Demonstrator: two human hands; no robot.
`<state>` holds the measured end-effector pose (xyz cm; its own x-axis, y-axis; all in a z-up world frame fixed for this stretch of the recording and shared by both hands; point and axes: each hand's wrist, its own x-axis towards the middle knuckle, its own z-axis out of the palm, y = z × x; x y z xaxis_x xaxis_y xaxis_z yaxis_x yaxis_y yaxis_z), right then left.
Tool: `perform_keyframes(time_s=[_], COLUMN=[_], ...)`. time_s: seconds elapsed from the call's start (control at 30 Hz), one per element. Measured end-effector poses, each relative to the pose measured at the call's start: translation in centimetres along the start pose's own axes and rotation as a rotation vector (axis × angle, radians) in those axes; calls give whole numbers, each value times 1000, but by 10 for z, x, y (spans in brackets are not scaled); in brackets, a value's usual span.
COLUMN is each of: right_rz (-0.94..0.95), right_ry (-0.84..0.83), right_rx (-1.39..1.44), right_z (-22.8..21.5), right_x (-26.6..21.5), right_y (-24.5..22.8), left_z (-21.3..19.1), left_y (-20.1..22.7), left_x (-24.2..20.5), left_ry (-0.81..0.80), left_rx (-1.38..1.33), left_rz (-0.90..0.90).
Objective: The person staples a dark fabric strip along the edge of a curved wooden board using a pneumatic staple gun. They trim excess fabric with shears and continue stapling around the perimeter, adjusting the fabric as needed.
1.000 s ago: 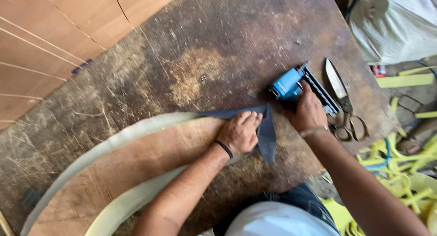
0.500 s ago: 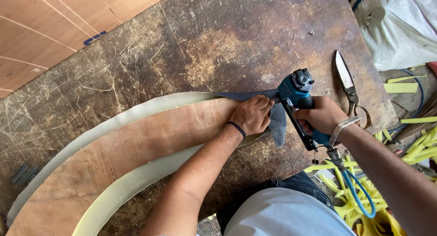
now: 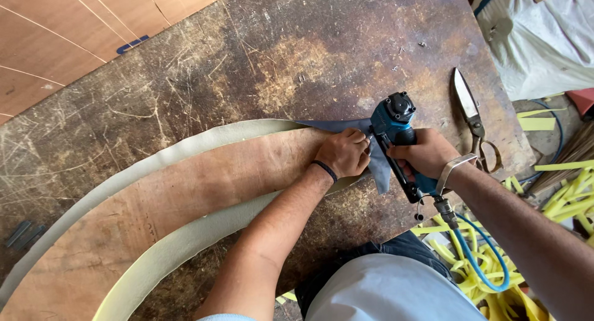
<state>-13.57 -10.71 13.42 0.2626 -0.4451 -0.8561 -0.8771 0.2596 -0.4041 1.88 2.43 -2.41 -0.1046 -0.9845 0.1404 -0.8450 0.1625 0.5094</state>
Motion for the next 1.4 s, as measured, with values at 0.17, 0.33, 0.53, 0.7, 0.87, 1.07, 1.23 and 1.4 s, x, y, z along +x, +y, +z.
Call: perform_keyframes(time_s=[0.17, 0.33, 0.53, 0.7, 0.87, 1.07, 1.23, 1.4], right_rz=[-33, -191, -392, -400, -238, -222, -386, -291], right_ry=[17, 450, 715, 570, 76, 50, -91, -58], right_rx=[43, -248, -334, -132, 745, 892, 1102, 1104], right_z=[-2, -7, 24, 62, 126, 149, 152, 156], right_x=[4, 26, 53, 23, 33, 69, 62, 69], right_y=[28, 82, 138, 162, 167, 184, 194, 194], left_z=[8, 14, -16, -24, -14, -21, -26, -23], left_y=[2, -15, 22, 77, 95, 54, 28, 20], left_x=[-6, 0, -13, -54, -107, -59, 5, 10], left_ry=[10, 144, 11, -37, -271, -251, -126, -155], left_rx=[-86, -168, -76, -13, -171, 28, 42, -119], left_rz=[-61, -49, -168, -106, -132, -147, 365, 351])
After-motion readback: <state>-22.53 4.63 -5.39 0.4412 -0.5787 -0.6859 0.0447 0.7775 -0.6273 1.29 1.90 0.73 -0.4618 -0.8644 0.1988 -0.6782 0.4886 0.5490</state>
